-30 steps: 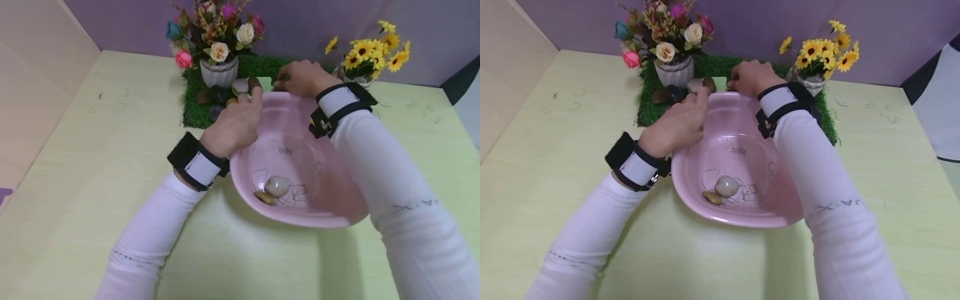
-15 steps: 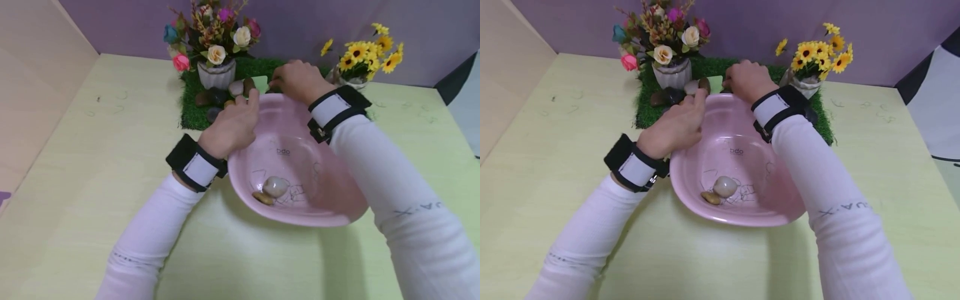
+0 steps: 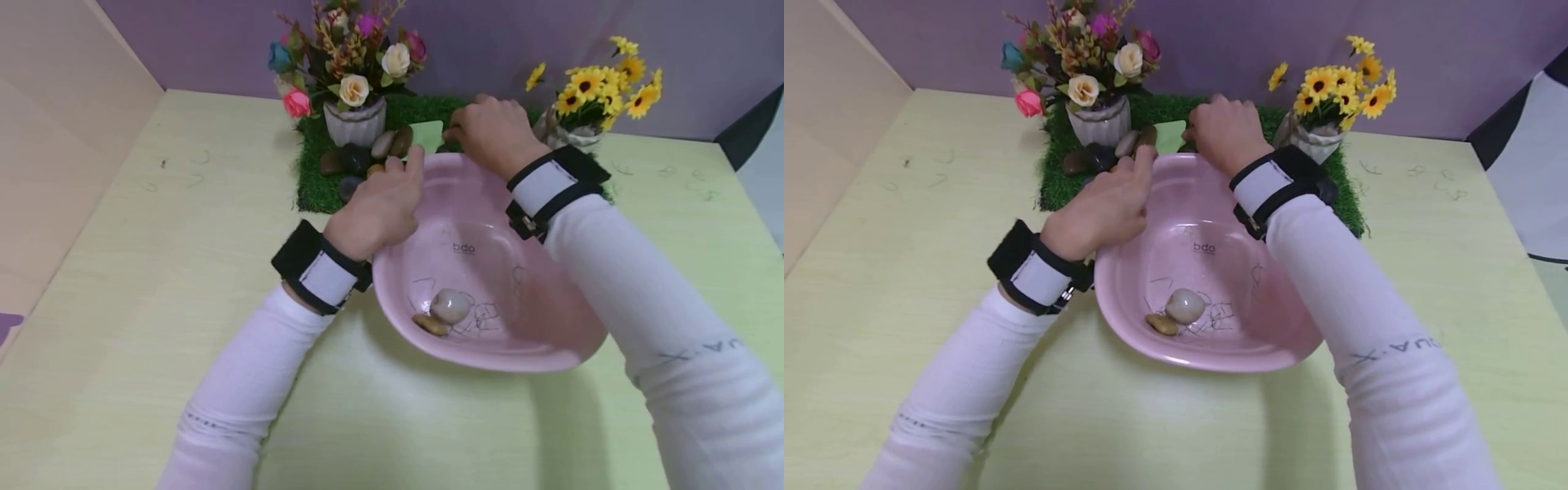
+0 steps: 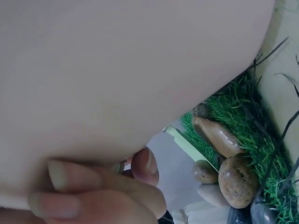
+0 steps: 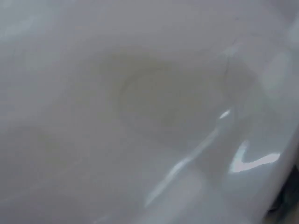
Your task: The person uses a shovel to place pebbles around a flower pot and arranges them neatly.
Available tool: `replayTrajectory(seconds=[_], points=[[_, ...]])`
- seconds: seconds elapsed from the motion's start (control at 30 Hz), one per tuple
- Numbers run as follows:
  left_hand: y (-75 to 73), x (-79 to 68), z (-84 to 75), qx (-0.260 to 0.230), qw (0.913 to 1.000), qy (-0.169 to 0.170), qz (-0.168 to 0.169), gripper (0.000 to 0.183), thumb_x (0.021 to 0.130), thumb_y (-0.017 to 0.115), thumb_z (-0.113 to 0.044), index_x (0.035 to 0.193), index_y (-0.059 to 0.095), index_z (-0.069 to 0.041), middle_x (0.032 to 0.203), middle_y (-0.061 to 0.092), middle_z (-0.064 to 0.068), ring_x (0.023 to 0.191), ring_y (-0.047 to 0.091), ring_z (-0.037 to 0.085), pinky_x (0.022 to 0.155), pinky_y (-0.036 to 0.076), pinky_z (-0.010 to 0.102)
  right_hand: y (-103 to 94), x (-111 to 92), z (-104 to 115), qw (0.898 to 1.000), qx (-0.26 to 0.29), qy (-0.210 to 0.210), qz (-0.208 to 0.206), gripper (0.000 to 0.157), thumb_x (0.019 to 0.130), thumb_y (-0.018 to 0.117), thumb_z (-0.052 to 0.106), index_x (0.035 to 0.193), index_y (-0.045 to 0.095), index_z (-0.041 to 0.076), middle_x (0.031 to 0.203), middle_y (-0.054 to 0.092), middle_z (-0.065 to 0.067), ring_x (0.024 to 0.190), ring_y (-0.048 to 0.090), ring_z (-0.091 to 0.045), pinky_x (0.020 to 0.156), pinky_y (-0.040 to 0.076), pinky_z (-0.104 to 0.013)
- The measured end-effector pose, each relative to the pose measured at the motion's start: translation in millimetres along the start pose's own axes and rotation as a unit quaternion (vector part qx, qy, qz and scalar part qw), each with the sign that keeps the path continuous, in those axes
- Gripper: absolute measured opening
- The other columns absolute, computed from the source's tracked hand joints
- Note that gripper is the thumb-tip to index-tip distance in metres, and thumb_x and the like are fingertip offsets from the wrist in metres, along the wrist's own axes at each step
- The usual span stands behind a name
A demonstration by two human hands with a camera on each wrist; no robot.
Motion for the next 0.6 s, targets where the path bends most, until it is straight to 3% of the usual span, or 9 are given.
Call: replayTrajectory(seconds=[0.23,0.4,0.6], points=[[-3.4,-1.2,-0.7,0.008,0.9999,0.005,-0.009,0.071,0.095,0.054,-0.009,0.151,0.011,-0.005,0.125,0.046,0.026,0.106,0.055,0.040,0.081,0.054,0.048,-9.3,-5.5,2.8,0.996,-0.022,-0.002,-0.088,0.034,0.101,0.056,0.028,0.113,0.072,0.001,0.101,0.068,-0.024,0.092,0.061,-0.040,0.079,0.051,-0.058],[-3.4,-1.6,-0.2,0.001,1.0000,0.003,-0.006,0.069,0.095,0.053,-0.010,0.150,0.012,-0.006,0.126,0.046,0.025,0.106,0.055,0.040,0.081,0.054,0.047,-13.5,-8.3,4.0,0.992,-0.061,0.021,-0.110,0.034,0.103,0.053,0.026,0.106,0.071,-0.003,0.093,0.062,-0.026,0.088,0.060,-0.044,0.082,0.048,-0.057],[-0.3,-0.7,-1.1,-0.005,1.0000,0.001,0.001,0.069,0.096,0.053,-0.010,0.151,0.010,-0.007,0.128,0.044,0.025,0.107,0.054,0.039,0.081,0.054,0.046,-16.3,-12.8,3.7,0.990,-0.078,0.037,-0.108,0.034,0.104,0.050,0.024,0.106,0.066,-0.006,0.100,0.058,-0.028,0.096,0.058,-0.046,0.090,0.044,-0.057]])
Point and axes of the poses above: each hand's wrist, its own x-axis towards the middle knuckle, its own y-axis out of the palm, z = x × y, the point moved 7 cm from there along x, towards the middle knuckle
